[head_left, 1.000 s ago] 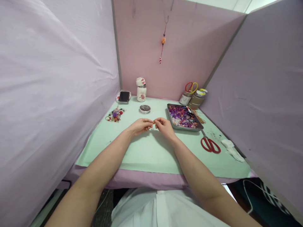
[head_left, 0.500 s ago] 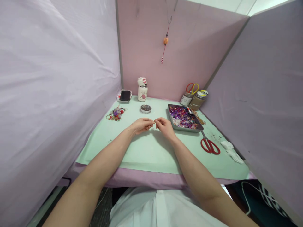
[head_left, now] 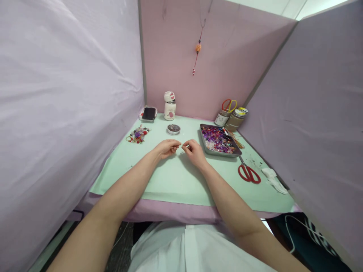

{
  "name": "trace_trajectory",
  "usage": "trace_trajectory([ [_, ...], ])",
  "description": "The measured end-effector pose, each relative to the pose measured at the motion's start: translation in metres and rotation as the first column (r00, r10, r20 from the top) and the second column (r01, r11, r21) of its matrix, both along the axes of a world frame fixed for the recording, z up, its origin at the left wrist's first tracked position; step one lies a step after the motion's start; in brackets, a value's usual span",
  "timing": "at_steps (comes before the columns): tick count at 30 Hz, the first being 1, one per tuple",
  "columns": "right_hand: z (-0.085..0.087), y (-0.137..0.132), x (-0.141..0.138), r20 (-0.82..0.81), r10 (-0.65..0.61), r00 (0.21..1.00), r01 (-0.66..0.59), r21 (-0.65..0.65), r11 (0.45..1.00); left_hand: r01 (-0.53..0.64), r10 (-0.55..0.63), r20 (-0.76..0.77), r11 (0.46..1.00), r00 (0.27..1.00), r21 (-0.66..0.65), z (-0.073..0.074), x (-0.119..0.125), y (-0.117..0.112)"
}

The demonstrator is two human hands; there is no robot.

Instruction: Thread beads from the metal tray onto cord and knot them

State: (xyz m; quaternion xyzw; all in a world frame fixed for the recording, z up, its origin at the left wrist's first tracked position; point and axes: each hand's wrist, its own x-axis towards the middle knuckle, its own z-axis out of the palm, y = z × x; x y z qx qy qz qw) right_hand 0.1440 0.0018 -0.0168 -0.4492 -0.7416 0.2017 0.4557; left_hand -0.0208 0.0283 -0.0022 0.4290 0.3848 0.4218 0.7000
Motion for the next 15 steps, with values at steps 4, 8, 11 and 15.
trace_trajectory([
  [4, -0.0004, 0.0013, 0.0025, 0.099, -0.082, 0.992, 0.062, 0.188, 0.980, -0.081, 0.088, -0.103, 0.994, 0.991, 0.068, -0.0006, -0.0004, -0.0008],
  [8, 0.0016, 0.0002, 0.0038, 0.275, -0.142, 0.951, 0.079, 0.229, 0.970, -0.049, 0.251, -0.458, 0.912, 0.853, 0.407, -0.0029, -0.0010, -0.0036],
  [11, 0.0037, 0.0006, 0.0036, 0.297, -0.084, 0.951, 0.024, 0.201, 0.979, 0.151, 0.303, -0.595, 0.792, 0.744, 0.592, -0.0029, -0.0018, -0.0051],
  [15, 0.0059, 0.0010, 0.0038, 0.132, 0.053, 0.990, -0.063, 0.078, 0.995, 0.289, 0.249, -0.624, 0.720, 0.741, 0.631, 0.0005, -0.0033, -0.0067],
])
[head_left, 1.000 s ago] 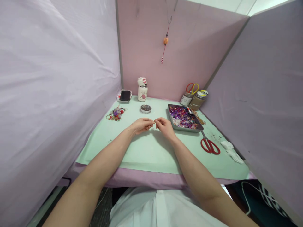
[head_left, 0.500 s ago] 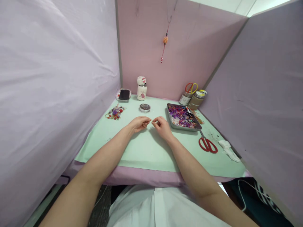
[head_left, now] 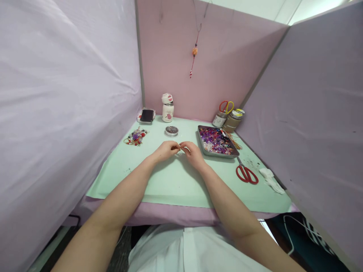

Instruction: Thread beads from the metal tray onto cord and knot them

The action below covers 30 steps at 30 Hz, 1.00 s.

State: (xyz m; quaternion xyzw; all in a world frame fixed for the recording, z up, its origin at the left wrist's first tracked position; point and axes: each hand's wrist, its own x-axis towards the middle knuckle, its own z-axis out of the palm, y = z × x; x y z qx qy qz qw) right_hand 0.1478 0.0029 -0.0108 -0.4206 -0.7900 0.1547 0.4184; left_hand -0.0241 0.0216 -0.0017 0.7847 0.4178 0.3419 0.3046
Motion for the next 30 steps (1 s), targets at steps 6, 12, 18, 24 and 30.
trace_trajectory([
  [6, 0.0016, -0.0017, -0.0001, -0.288, -0.021, 0.957, -0.066, -0.291, 0.954, 0.027, -0.028, 0.048, 0.999, 0.998, 0.030, 0.0037, 0.0003, -0.0022],
  [12, 0.0037, 0.0002, -0.0015, -0.489, -0.064, 0.870, -0.161, -0.404, 0.900, -0.003, -0.003, 0.070, 0.996, 0.998, 0.085, 0.0073, 0.0004, -0.0035],
  [18, 0.0089, -0.0017, -0.0002, -0.480, -0.104, 0.871, -0.139, -0.445, 0.884, -0.010, 0.003, 0.061, 0.992, 0.998, 0.123, 0.0077, 0.0003, -0.0022],
  [24, 0.0076, -0.0008, 0.0026, -0.471, -0.164, 0.867, -0.114, -0.508, 0.854, -0.012, 0.000, 0.089, 0.991, 0.996, 0.136, 0.0066, 0.0006, -0.0008],
  [30, 0.0071, 0.0007, 0.0043, -0.514, -0.151, 0.844, -0.172, -0.527, 0.832, -0.012, -0.002, 0.098, 0.989, 0.995, 0.149, 0.0088, 0.0010, -0.0040],
])
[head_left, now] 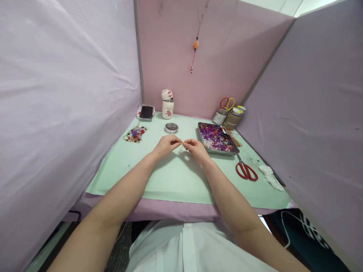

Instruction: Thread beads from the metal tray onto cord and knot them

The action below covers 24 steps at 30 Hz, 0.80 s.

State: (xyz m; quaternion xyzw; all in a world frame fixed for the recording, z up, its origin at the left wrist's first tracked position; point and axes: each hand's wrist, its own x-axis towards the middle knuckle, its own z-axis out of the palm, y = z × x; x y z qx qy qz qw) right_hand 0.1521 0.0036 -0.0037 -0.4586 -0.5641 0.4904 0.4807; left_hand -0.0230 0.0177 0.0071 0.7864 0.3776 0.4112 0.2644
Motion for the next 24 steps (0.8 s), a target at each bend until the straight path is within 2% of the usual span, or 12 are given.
trace_trajectory([
  [7, -0.0038, 0.0036, 0.0026, -0.060, 0.056, 0.997, -0.059, -0.060, 0.996, 0.022, -0.022, 0.004, 1.000, 1.000, -0.012, 0.0015, 0.0013, -0.0020],
  [11, -0.0047, 0.0048, 0.0051, -0.107, 0.106, 0.989, -0.116, -0.098, 0.988, 0.085, -0.084, 0.028, 0.996, 0.996, -0.036, 0.0036, 0.0004, -0.0023],
  [17, -0.0030, 0.0034, 0.0072, -0.140, 0.170, 0.975, -0.188, -0.126, 0.974, 0.143, -0.136, 0.061, 0.982, 0.989, -0.125, 0.0078, -0.0003, -0.0027],
  [20, -0.0030, 0.0031, 0.0060, -0.108, 0.141, 0.984, -0.155, -0.132, 0.979, 0.153, -0.146, 0.060, 0.981, 0.987, -0.119, 0.0083, 0.0003, -0.0030],
  [24, -0.0033, 0.0025, 0.0017, -0.092, 0.036, 0.995, -0.043, -0.075, 0.996, 0.083, -0.079, 0.056, 0.994, 0.995, -0.075, 0.0066, 0.0013, -0.0032],
])
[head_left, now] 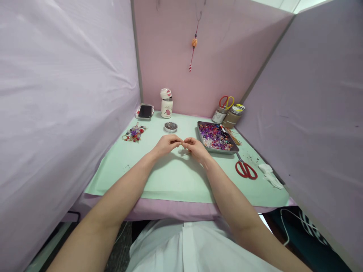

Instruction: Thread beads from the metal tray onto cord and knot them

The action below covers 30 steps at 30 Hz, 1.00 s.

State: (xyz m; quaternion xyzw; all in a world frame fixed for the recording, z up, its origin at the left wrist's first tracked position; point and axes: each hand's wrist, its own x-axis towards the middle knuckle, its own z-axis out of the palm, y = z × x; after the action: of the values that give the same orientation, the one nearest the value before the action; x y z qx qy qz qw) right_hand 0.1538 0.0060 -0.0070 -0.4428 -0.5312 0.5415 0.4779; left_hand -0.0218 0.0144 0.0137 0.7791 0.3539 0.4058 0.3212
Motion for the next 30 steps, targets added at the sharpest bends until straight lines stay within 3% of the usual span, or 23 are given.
trace_trajectory([
  [5, 0.003, -0.001, -0.002, 0.007, -0.116, 0.993, 0.114, 0.133, 0.985, -0.110, 0.111, 0.033, 0.994, 0.993, -0.019, -0.004, 0.000, 0.001],
  [9, 0.005, -0.003, -0.003, 0.100, -0.098, 0.990, 0.074, 0.219, 0.973, -0.140, 0.147, 0.093, 0.988, 0.985, -0.072, -0.005, 0.000, 0.002],
  [14, 0.004, -0.003, -0.003, 0.226, -0.122, 0.966, 0.045, 0.317, 0.947, -0.099, 0.114, 0.109, 0.986, 0.987, -0.133, -0.004, 0.000, 0.002],
  [19, 0.001, -0.001, -0.001, 0.212, -0.152, 0.965, 0.048, 0.431, 0.901, -0.012, 0.031, 0.073, 0.967, 0.997, -0.253, 0.001, 0.000, -0.001],
  [26, -0.005, 0.003, -0.003, 0.171, -0.105, 0.980, 0.032, 0.382, 0.924, 0.097, -0.065, 0.214, 0.985, 0.975, -0.146, 0.009, -0.003, -0.006],
  [30, -0.008, 0.006, -0.003, 0.248, -0.125, 0.961, 0.034, 0.341, 0.939, 0.150, -0.083, 0.300, 0.966, 0.950, -0.209, 0.009, -0.005, -0.006],
])
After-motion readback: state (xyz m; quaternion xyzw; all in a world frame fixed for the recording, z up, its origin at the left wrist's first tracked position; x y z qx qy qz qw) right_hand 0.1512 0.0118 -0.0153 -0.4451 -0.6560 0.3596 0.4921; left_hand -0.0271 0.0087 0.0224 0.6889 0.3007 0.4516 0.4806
